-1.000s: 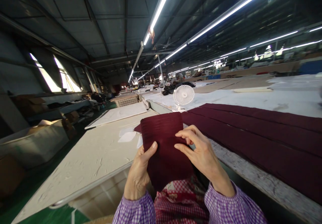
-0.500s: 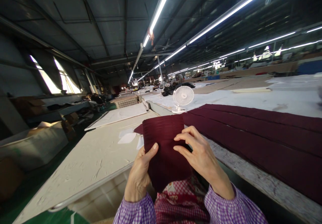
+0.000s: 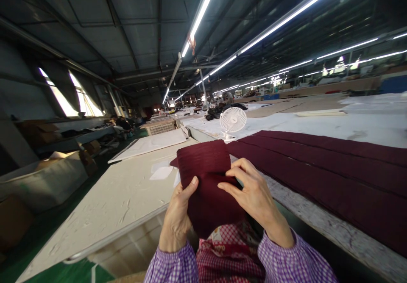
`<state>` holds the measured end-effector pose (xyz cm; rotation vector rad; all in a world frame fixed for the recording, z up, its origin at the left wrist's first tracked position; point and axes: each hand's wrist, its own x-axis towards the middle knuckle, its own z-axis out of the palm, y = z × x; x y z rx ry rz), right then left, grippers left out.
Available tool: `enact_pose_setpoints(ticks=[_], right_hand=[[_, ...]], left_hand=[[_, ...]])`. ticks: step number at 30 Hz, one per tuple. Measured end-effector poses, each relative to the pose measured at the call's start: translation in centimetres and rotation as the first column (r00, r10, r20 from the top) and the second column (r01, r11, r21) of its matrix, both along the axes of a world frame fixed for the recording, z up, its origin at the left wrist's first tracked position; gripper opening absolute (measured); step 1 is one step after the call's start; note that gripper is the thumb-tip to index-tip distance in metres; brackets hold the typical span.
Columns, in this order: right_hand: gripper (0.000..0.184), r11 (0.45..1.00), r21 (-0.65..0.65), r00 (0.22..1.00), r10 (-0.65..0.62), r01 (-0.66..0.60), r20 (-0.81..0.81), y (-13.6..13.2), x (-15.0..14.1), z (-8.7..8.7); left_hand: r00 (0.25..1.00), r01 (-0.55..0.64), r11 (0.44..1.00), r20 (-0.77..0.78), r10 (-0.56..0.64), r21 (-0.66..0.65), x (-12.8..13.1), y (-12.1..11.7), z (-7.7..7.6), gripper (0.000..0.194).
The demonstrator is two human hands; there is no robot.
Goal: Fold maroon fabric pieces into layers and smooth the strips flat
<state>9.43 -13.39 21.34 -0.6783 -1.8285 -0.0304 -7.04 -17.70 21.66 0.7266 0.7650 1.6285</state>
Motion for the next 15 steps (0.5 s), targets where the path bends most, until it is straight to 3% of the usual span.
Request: enact_pose_setpoints(ticks=[4, 7, 11, 15], right_hand=[[0.014, 0.999, -0.034, 0.999, 0.02, -0.02, -0.029, 0.0, 0.0, 0.0], [0.02, 0.985, -0.168, 0.998, 0.023, -0.032, -0.053, 0.0, -0.1, -0.3], [0.024, 0.912, -0.402, 0.996, 0.058, -0.081, -0.069, 0.4, 0.0, -1.0], [0.026, 0.869, -0.482, 0.993, 0.075, -0.109, -0.09, 0.6, 0.5, -1.3]], left_hand=[[1.0, -0.012, 1.0, 0.024, 0.012, 0.024, 0.2, 0.0, 0.1, 0.026], [0.998, -0.013, 0.999, 0.069, 0.011, 0.039, 0.3, 0.1, 0.2, 0.023], [0.99, 0.075, 0.994, 0.117, -0.083, 0.073, 0.4, 0.2, 0.0, 0.024], [0.983, 0.159, 0.981, 0.073, -0.168, 0.114, 0.4, 0.1, -0.3, 0.028]])
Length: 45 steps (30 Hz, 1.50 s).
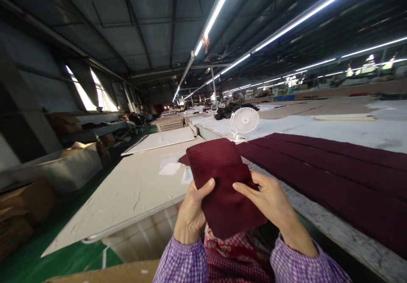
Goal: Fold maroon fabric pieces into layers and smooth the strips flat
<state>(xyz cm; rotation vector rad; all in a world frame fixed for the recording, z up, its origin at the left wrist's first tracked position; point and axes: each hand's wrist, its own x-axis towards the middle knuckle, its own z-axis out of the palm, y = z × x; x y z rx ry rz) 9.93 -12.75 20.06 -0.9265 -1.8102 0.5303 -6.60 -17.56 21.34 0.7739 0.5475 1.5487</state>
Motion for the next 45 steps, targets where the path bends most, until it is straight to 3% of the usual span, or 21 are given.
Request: enact_pose_setpoints(ticks=[6, 17, 24, 31, 36, 40, 42, 45], right_hand=[[0.026, 0.997, -0.078, 0.999, 0.03, -0.029, 0.015, -0.3, 0.5, 0.4], [0.019, 0.998, 0.058, 0.997, 0.011, -0.016, 0.079, -0.7, 1.0, 0.5], [0.016, 0.996, -0.012, 0.988, 0.092, -0.091, 0.12, -0.9, 1.9, 0.6], [0.015, 0.997, 0.017, 0.992, 0.072, -0.075, 0.107, -0.4, 2.1, 0.0], [0.021, 0.991, -0.016, 0.984, 0.132, -0.131, 0.116, -0.9, 2.4, 0.6], [0.039, 0.991, 0.129, 0.999, 0.014, -0.021, 0.052, -1.2, 2.4, 1.1], [0.036, 0.983, 0.183, 1.0, 0.018, -0.021, 0.02, -1.2, 2.3, 1.2], [0.03, 0.987, 0.155, 0.999, 0.049, -0.047, -0.008, -1.0, 2.0, 1.2]], left_hand=[[0.999, -0.009, 1.0, -0.036, 0.01, 0.021, 0.1, 0.0, -0.3, 0.029], [0.999, -0.053, 0.998, -0.013, 0.053, -0.035, 0.2, 0.2, -0.1, 0.03], [0.999, -0.038, 0.999, -0.019, 0.038, -0.021, 0.1, 0.4, -0.3, 0.029], [0.998, -0.028, 1.0, -0.047, 0.028, -0.004, 0.5, 0.2, -0.3, 0.029], [0.997, -0.045, 0.998, -0.067, 0.043, -0.035, 0.3, 0.4, -0.5, 0.028], [0.996, -0.013, 1.0, -0.094, 0.012, -0.02, 0.0, 0.4, -0.6, 0.028], [0.995, 0.011, 1.0, -0.103, -0.012, -0.017, -0.1, 0.3, -0.7, 0.029], [0.993, 0.024, 0.999, -0.116, -0.027, -0.027, 0.0, 0.1, -0.6, 0.029]])
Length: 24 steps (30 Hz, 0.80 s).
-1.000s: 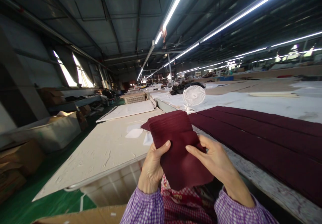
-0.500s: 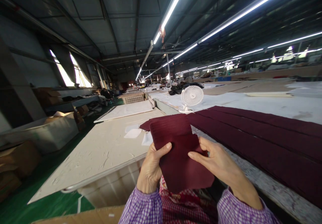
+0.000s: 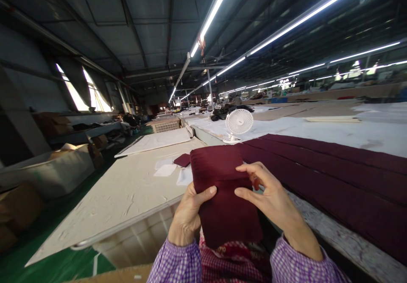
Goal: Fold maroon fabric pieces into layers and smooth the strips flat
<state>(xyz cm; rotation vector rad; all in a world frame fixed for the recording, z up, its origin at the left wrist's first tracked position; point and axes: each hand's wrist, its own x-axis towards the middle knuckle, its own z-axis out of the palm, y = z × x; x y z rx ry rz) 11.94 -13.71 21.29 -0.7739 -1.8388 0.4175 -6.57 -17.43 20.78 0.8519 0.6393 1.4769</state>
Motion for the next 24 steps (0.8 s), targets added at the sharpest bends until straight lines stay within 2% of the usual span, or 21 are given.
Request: enact_pose_setpoints(ticks=[4, 9, 15, 20, 24], right_hand=[[0.028, 0.993, -0.108, 0.998, 0.035, -0.041, -0.061, 0.4, -0.4, -0.2], [0.023, 0.969, -0.194, 0.974, 0.117, -0.155, -0.191, 0.6, -1.0, -0.5], [0.029, 0.859, -0.398, 0.935, 0.22, -0.321, -0.28, 0.8, -1.5, -1.0], [0.026, 0.876, -0.397, 0.942, 0.161, -0.274, -0.294, 0.9, -1.9, -0.9], [0.028, 0.909, -0.353, 0.961, 0.139, -0.22, -0.24, 0.9, -1.9, -1.0]], left_hand=[[1.0, -0.012, 1.0, 0.006, 0.012, 0.005, 0.0, 0.0, 0.2, 0.03], [0.994, -0.089, 0.996, 0.061, 0.088, 0.021, 0.0, 0.3, 0.2, 0.028], [0.993, -0.09, 0.996, 0.077, 0.088, 0.022, 0.0, 0.4, 0.0, 0.025], [0.994, -0.082, 0.996, 0.071, 0.08, 0.029, -0.1, 0.4, -0.1, 0.025], [0.996, -0.061, 0.997, 0.072, 0.057, 0.052, -0.1, 0.4, 0.1, 0.024]])
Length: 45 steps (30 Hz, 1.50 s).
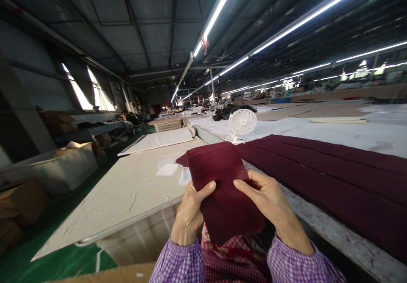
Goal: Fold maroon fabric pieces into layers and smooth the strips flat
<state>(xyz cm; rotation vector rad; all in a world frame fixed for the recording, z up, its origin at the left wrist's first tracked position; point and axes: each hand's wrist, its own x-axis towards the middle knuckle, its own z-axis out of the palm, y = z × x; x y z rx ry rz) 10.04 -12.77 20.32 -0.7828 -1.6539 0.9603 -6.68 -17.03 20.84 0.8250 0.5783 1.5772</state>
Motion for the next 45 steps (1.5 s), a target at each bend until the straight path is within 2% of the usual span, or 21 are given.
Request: enact_pose_setpoints(ticks=[11, 14, 17, 20, 23, 31, 37, 45], right_hand=[[0.033, 0.979, 0.183, 0.984, -0.119, 0.093, 0.135, -0.04, 0.42, 0.06], [0.032, 0.988, 0.143, 0.989, -0.078, 0.06, 0.127, 0.07, 0.52, -0.04], [0.021, 0.995, 0.099, 0.996, -0.025, 0.017, 0.082, 0.0, 0.66, -0.01], [0.035, 0.987, 0.15, 0.997, -0.071, 0.065, 0.037, -0.17, 0.81, 0.24], [0.036, 0.981, 0.177, 0.996, -0.083, 0.076, 0.035, -0.27, 0.86, 0.45], [0.037, 0.993, -0.005, 0.988, 0.113, -0.114, -0.102, -0.41, 0.46, 0.54], [0.028, 0.988, 0.014, 0.987, 0.156, -0.156, -0.024, -0.5, 0.38, 0.43], [0.024, 0.997, 0.069, 0.999, 0.043, -0.043, 0.015, -0.43, 0.06, 0.19]], left_hand=[[1.0, -0.03, 0.999, 0.004, 0.03, -0.029, 0.58, -0.05, 0.23, 0.027], [0.999, -0.047, 0.998, -0.003, 0.046, -0.044, 0.54, -0.01, 0.2, 0.028], [0.999, -0.046, 0.998, -0.014, 0.045, -0.044, 0.43, 0.02, 0.09, 0.029], [0.998, -0.018, 0.999, -0.056, 0.016, -0.039, 0.33, -0.03, -0.01, 0.03], [0.996, 0.0, 0.999, -0.092, -0.003, -0.035, 0.27, -0.15, -0.06, 0.03], [0.994, 0.017, 1.0, -0.103, -0.019, -0.016, -0.12, -0.23, -0.19, 0.031], [0.997, -0.017, 0.999, -0.074, 0.015, -0.031, -0.17, -0.26, -0.04, 0.031], [0.997, 0.015, 1.0, -0.082, -0.016, -0.016, 0.06, -0.33, 0.01, 0.031]])
